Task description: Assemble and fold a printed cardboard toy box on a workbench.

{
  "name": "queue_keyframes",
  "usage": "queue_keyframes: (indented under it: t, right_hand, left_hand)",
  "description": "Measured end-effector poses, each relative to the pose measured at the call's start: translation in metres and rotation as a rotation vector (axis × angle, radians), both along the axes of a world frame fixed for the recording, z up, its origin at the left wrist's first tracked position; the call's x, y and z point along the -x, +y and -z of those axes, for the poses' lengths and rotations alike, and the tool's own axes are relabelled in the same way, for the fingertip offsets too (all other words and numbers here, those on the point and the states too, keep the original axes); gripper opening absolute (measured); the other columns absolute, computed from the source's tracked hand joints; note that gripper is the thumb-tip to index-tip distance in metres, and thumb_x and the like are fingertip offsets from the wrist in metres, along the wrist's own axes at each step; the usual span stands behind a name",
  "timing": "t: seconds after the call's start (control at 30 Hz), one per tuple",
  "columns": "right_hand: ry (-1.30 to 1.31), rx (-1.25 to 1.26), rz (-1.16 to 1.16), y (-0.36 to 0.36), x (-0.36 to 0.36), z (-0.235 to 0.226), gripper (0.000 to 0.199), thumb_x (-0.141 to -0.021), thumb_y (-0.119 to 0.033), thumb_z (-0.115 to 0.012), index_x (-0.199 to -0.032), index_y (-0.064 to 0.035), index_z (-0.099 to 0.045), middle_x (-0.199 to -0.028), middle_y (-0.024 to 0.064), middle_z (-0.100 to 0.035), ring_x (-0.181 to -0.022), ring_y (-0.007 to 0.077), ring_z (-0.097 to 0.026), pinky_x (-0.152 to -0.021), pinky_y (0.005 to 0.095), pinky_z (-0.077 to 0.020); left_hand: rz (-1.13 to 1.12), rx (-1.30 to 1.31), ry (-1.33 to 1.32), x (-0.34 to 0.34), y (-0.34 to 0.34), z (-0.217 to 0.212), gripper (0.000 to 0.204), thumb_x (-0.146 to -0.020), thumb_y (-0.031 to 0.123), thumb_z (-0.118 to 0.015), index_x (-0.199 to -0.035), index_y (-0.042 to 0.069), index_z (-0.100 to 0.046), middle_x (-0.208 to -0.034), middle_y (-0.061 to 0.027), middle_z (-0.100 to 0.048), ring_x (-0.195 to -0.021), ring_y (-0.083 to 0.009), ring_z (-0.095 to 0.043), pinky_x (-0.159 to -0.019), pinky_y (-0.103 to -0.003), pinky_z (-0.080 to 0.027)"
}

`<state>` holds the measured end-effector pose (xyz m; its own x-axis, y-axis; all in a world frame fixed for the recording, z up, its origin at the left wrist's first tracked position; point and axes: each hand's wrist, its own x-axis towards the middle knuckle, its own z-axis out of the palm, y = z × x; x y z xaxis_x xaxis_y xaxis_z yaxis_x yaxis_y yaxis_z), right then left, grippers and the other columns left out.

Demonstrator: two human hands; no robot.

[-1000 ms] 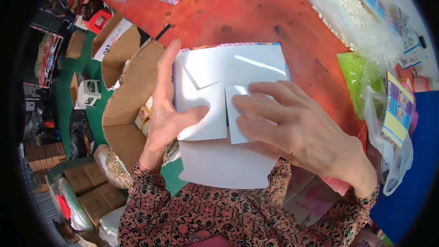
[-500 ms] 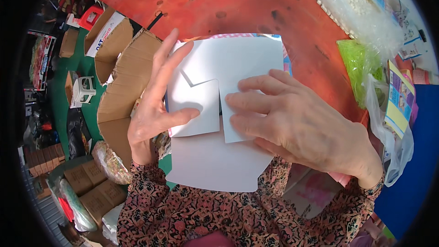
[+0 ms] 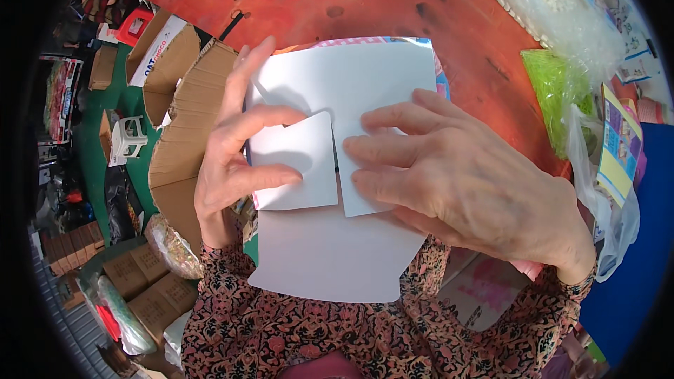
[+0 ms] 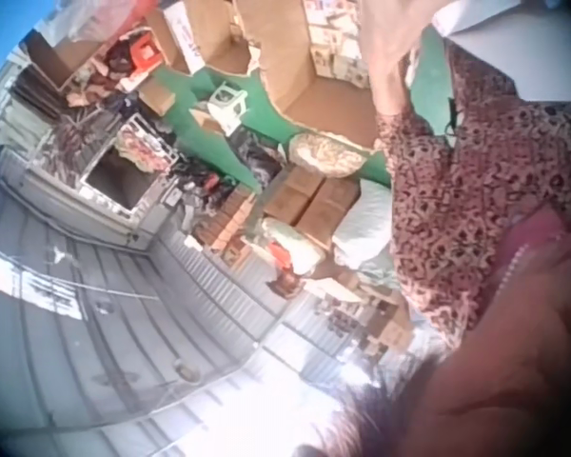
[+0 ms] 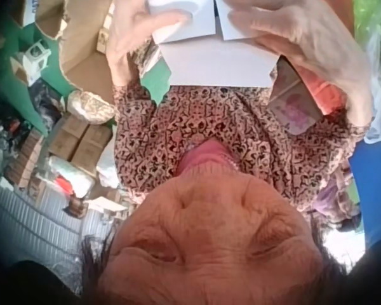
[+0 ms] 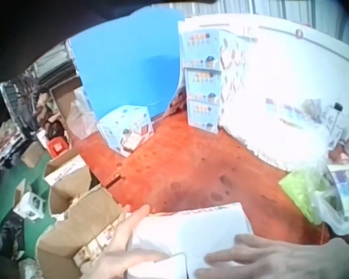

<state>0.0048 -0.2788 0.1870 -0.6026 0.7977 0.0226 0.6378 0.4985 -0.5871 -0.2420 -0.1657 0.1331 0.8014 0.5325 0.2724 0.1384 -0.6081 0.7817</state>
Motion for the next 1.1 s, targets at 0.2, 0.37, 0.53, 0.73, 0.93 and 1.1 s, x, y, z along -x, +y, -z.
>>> queue_keyframes:
  t: [0.2,0.37,0.53,0.73,0.93,1.1]
  right_hand:
    - [0.009,0.012,-0.007,0.001,0.001,0.003,0.036,-0.067,-0.012,-0.076,-0.100,-0.0044,-0.064,-0.122,0.0090,-0.060,-0.116,0.0338,-0.053,-0.090,0.0496,-0.0438]
    - [0.048,0.036,0.041,0.001,0.000,0.004,0.035,-0.069,-0.013,-0.076,-0.102,-0.0058,-0.064,-0.123,0.0084,-0.060,-0.116,0.0327,-0.053,-0.097,0.0553,-0.0407]
    - [-0.070,0.079,0.017,0.003,-0.002,0.002,0.035,-0.068,-0.013,-0.077,-0.101,-0.0066,-0.064,-0.127,0.0068,-0.056,-0.123,0.0316,-0.047,-0.101,0.0622,-0.0344]
    - [-0.076,0.061,0.009,0.004,0.000,0.006,0.036,-0.066,-0.011,-0.078,-0.099,-0.0061,-0.065,-0.126,0.0066,-0.055,-0.125,0.0303,-0.045,-0.104,0.0627,-0.0308]
    - [0.006,0.019,0.038,0.004,0.001,0.018,0.032,-0.066,-0.007,-0.076,-0.097,-0.0069,-0.069,-0.118,0.0071,-0.061,-0.121,0.0288,-0.048,-0.107,0.0598,-0.0262]
    - [0.077,0.018,0.042,0.013,0.000,0.025,0.029,-0.065,-0.004,-0.071,-0.094,-0.0058,-0.068,-0.110,0.0049,-0.063,-0.114,0.0275,-0.050,-0.107,0.0561,-0.0255]
  left_hand:
    - [0.112,-0.061,0.007,0.002,0.011,0.000,0.041,-0.059,0.024,-0.080,-0.095,0.006,-0.074,-0.148,-0.0277,-0.028,-0.142,-0.0369,-0.021,-0.114,-0.057,0.004]
    - [0.132,-0.060,-0.041,-0.002,0.021,0.003,0.045,-0.054,0.027,-0.076,-0.094,0.005,-0.075,-0.147,-0.0291,-0.031,-0.141,-0.0391,-0.023,-0.114,-0.056,0.002]
    - [0.124,-0.040,-0.074,-0.007,0.019,0.005,0.040,-0.061,0.027,-0.077,-0.093,0.004,-0.074,-0.146,-0.0286,-0.032,-0.140,-0.0362,-0.026,-0.114,-0.054,0.004]
    - [0.092,-0.067,-0.034,-0.005,0.017,0.003,0.036,-0.066,0.028,-0.076,-0.093,0.004,-0.074,-0.146,-0.0285,-0.032,-0.141,-0.0353,-0.022,-0.114,-0.054,0.004]
    - [0.049,-0.036,-0.045,-0.007,0.016,0.006,0.040,-0.061,0.032,-0.072,-0.092,0.007,-0.076,-0.146,-0.0271,-0.035,-0.141,-0.0420,-0.018,-0.114,-0.054,0.001]
    - [0.087,-0.067,-0.061,-0.007,0.018,0.006,0.042,-0.058,0.035,-0.068,-0.088,0.007,-0.077,-0.145,-0.0291,-0.035,-0.141,-0.0414,-0.020,-0.114,-0.054,0.001]
